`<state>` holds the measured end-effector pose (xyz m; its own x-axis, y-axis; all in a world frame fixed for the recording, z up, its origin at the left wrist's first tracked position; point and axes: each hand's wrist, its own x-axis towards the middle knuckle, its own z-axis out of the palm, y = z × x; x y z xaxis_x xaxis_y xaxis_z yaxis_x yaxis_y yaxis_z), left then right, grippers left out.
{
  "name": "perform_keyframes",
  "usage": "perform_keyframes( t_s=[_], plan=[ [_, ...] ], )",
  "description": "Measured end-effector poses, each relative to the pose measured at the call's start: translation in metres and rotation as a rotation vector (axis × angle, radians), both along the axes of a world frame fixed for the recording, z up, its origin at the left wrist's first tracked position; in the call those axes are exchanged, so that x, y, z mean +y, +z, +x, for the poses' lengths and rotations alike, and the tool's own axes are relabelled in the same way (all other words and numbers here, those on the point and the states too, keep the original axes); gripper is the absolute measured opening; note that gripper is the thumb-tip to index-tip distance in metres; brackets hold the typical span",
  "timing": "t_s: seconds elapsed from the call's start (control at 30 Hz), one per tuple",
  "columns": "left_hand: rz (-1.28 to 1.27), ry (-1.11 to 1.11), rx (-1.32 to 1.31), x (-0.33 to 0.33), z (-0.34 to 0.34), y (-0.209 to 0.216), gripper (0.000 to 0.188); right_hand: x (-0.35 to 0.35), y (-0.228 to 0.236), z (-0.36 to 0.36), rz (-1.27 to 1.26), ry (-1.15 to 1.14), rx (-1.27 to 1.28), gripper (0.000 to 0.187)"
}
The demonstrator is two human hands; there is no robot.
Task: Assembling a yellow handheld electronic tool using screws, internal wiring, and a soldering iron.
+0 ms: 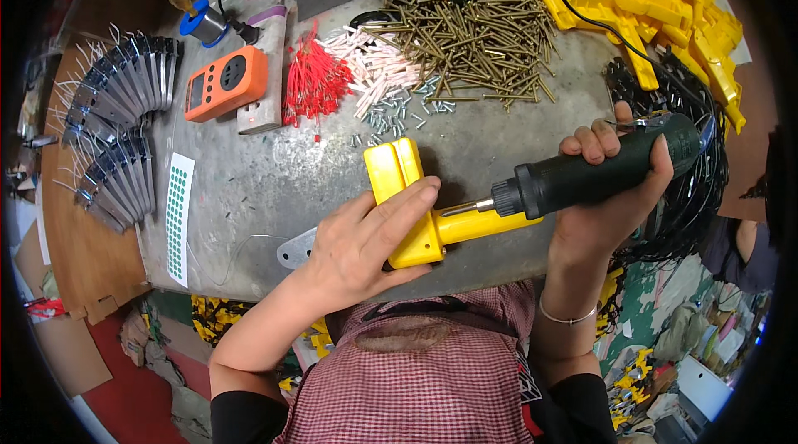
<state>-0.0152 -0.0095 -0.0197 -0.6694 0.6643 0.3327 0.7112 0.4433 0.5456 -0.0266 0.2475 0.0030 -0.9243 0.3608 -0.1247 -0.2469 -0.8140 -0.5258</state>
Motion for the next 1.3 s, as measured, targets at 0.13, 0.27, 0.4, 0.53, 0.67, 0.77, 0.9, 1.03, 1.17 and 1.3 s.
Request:
perform_keyframes(
  t_s=[0.13,0.27,0.4,0.53,0.67,0.77,0.9,1.03,1.17,1.3],
  plan=[
    [-0.001,0.002,0.014,0.0,-0.001,-0.001,0.097,-0.004,-0.003,0.0,-0.031,-0.012,0.003,0.044],
    [0.014,0.011,0.029,-0.001,0.0,-0.003,0.096,-0.007,-0.004,0.001,-0.058,-0.006,-0.009,0.042],
    [-0.061,0.009,-0.026,-0.003,0.001,-0.001,0.107,-0.009,-0.007,0.001,-0.029,-0.031,-0.023,0.042],
    [-0.022,0.004,0.013,0.0,0.0,0.0,0.098,-0.009,-0.003,0.0,0.004,-0.057,-0.038,0.043],
    [0.006,0.0,0.029,0.001,0.0,0.0,0.091,-0.008,-0.002,0.001,0.014,-0.057,-0.048,0.044],
    [0.002,0.004,0.029,0.0,0.0,-0.004,0.091,-0.008,-0.004,0.0,0.004,-0.044,-0.034,0.044],
    [0.002,0.001,0.028,0.003,-0.001,-0.004,0.091,-0.006,-0.009,-0.001,0.015,-0.026,-0.002,0.044],
    [0.012,0.005,0.059,0.002,-0.003,-0.003,0.089,-0.009,-0.01,-0.004,-0.062,-0.009,-0.014,0.043],
    [-0.146,0.005,0.047,-0.005,0.002,0.006,0.084,-0.014,-0.01,-0.003,-0.133,-0.037,-0.068,0.047],
    [-0.094,0.066,-0.037,-0.005,-0.009,0.035,0.085,-0.01,-0.015,0.001,-0.129,-0.01,0.031,0.045]
  ],
)
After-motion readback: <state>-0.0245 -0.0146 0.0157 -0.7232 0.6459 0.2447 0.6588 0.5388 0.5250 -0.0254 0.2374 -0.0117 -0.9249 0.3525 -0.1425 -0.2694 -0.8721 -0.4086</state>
